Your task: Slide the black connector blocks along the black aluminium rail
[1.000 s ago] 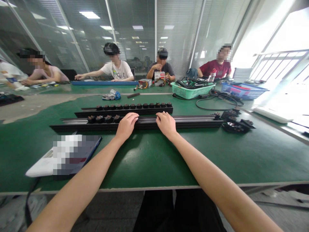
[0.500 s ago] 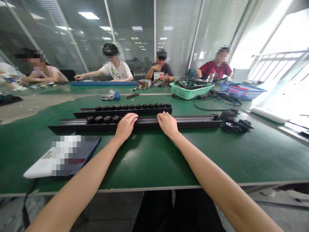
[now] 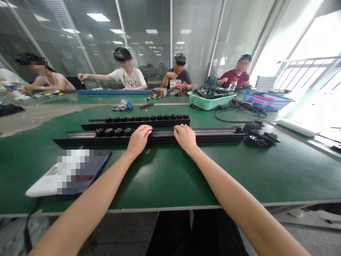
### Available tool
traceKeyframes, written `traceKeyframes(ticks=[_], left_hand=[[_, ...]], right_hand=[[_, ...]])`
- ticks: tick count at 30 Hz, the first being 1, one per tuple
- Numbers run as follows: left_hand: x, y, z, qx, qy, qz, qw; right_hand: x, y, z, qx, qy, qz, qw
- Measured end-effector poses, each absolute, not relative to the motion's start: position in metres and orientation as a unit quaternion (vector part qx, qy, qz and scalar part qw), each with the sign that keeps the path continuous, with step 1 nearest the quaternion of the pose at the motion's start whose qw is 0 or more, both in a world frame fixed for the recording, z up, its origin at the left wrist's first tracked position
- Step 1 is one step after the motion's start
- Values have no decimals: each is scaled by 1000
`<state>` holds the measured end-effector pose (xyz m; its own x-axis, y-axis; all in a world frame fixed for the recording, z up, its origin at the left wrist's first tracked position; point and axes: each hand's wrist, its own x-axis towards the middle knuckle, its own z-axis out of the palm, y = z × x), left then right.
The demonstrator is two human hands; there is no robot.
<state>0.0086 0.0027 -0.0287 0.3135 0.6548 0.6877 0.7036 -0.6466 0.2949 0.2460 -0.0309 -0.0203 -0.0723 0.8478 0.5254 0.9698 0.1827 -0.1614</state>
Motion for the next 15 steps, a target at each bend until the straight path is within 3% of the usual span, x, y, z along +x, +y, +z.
traceKeyframes(ticks=[15], left_hand=[[7,6,-31,-810,-416,-412,31]], right_hand=[[243,-26,-26,-651,-699,-145,259]])
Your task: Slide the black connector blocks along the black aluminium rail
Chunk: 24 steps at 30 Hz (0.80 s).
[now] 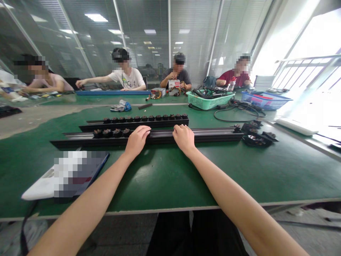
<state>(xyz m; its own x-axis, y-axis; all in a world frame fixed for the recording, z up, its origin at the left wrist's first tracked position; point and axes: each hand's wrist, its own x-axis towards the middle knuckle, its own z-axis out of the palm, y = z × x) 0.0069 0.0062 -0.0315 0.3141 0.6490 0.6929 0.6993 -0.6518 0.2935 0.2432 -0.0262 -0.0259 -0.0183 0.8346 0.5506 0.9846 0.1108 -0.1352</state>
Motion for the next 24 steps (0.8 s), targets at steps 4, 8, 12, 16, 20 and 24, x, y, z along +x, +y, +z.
traceKeyframes(ticks=[4,8,12,16,20,24], left_hand=[[7,5,-31,-809,-416,-414,31],[7,4,-30,-809,-417,-414,31],[7,4,-30,-808,-420,-413,28],[7,5,-30,-807,-421,-413,25],[7,4,-30,-808,-422,-410,25],[7,4,-29,-809,-420,-411,23]], right_hand=[[245,-26,-26,-656,-696,-152,251],[248,-28,-25,-662,-691,-159,244],[247,-28,-25,-665,-687,-162,243],[247,-28,-24,-668,-686,-157,242],[247,-29,-23,-669,-687,-152,240],[247,-28,-24,-671,-686,-151,239]])
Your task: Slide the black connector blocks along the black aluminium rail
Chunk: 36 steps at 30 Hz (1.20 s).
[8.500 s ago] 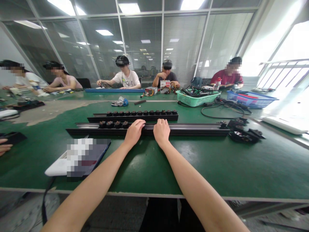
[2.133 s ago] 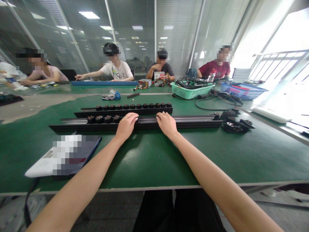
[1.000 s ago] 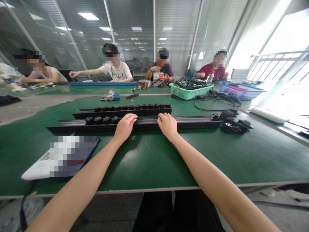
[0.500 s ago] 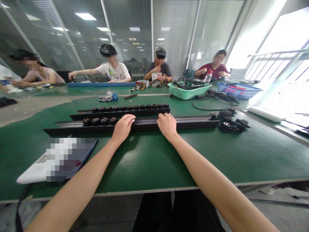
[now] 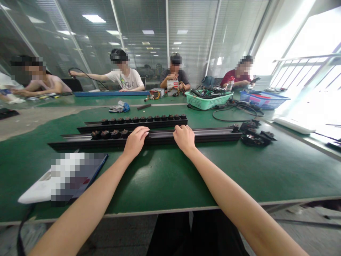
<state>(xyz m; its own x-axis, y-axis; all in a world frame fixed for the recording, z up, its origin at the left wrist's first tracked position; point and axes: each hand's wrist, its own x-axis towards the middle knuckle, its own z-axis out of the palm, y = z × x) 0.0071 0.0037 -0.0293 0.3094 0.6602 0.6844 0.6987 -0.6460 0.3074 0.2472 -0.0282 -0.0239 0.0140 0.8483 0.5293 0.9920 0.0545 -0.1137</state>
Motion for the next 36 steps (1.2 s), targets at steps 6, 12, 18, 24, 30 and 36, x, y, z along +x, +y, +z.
traceKeyframes(ticks=[6,12,18,24,30,36], left_hand=[[6,5,-30,-810,-416,-413,25],[6,5,-31,-810,-416,-413,29],[7,4,-30,-808,-420,-411,31],[7,4,-30,-808,-419,-413,31],[7,5,-30,-809,-415,-415,33],[7,6,-31,-808,-419,-414,24]], right_hand=[[247,-28,-24,-671,-684,-148,245],[247,-29,-24,-668,-687,-150,245],[247,-29,-23,-669,-687,-144,245],[247,-29,-23,-671,-684,-143,248],[247,-29,-22,-675,-682,-141,246],[249,-29,-22,-678,-679,-141,243]])
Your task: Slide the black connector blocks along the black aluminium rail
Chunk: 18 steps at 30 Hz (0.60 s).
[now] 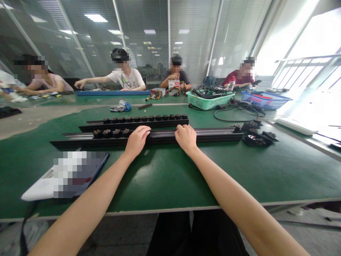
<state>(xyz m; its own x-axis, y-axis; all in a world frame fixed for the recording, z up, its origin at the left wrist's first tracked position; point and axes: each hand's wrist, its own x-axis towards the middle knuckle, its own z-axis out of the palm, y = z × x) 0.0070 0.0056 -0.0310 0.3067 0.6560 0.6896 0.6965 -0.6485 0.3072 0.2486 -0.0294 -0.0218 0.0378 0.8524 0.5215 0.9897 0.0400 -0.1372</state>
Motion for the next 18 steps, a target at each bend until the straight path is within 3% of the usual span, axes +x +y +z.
traceKeyframes(ticks=[18], left_hand=[[8,5,-30,-808,-420,-413,27]], right_hand=[[251,-30,-20,-686,-671,-140,242]])
